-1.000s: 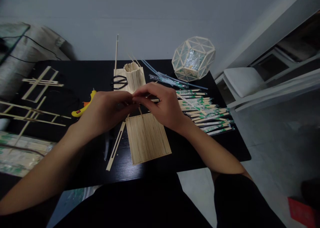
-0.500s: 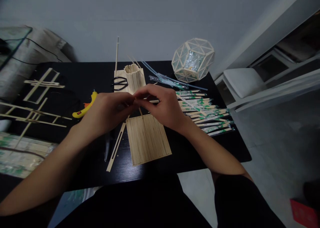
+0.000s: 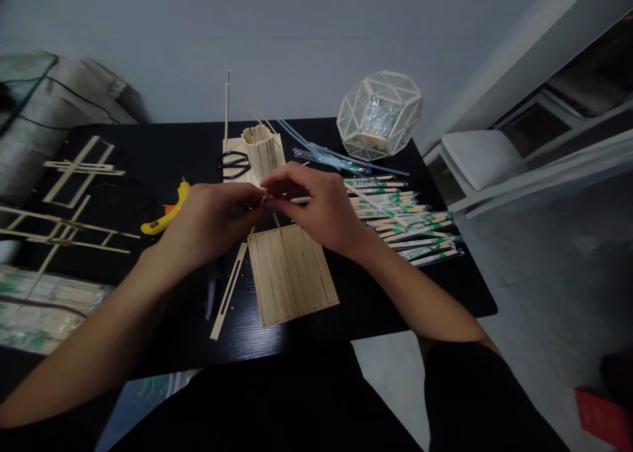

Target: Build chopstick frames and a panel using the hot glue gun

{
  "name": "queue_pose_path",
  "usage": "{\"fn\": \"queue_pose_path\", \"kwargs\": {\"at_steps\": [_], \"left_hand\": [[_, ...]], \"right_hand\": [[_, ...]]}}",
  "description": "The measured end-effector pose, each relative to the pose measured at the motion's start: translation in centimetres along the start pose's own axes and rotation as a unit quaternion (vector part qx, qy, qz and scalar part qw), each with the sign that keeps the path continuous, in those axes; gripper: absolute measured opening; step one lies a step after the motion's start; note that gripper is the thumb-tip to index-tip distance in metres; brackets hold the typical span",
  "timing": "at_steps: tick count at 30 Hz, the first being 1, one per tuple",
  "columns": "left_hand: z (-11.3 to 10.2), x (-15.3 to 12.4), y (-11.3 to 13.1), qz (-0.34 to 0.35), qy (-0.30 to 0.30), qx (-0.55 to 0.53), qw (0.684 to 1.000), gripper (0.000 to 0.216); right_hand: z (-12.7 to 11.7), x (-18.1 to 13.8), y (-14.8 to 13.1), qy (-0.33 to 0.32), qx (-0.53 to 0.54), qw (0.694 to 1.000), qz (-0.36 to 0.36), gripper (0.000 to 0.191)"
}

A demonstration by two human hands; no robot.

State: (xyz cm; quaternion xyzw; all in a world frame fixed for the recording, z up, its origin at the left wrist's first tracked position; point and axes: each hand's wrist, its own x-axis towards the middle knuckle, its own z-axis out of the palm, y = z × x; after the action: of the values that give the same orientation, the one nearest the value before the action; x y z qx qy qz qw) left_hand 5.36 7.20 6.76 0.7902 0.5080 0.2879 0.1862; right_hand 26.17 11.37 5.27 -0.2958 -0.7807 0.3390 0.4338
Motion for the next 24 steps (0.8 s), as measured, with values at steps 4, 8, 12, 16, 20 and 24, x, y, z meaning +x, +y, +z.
{"fn": "queue_pose_path", "kwargs": {"at_steps": [4,8,12,16,20,24], "left_hand": [[-0.06,-0.07,-0.11,-0.002,-0.001,0.005,1.000,0.018],[-0.05,-0.17,-0.13,-0.006,0.000,0.005,1.000,0.015],[-0.08,-0.19,-0.01,-0.007,-0.001,0.006,1.000,0.017],[-0.16,-0.14,0.17,-0.012,-0.002,0.001,1.000,0.019],[-0.37,-0.12,0.31,-0.014,-0.011,0.003,1.000,0.020],[-0.64,-0.23,0.21,-0.011,-0.008,0.003,1.000,0.017]], "right_hand": [[0.06,-0.04,0.26,-0.002,0.001,1.000,0.007,0.015],[0.10,0.01,0.24,0.001,0.007,1.000,0.005,0.015],[0.09,0.05,0.07,0.001,0.001,1.000,0.009,0.015],[0.10,0.03,0.08,0.003,0.000,1.000,0.010,0.014],[0.14,0.03,0.12,0.003,0.001,1.000,0.000,0.014],[0.15,0.03,0.03,0.005,0.002,1.000,0.006,0.015]]}}
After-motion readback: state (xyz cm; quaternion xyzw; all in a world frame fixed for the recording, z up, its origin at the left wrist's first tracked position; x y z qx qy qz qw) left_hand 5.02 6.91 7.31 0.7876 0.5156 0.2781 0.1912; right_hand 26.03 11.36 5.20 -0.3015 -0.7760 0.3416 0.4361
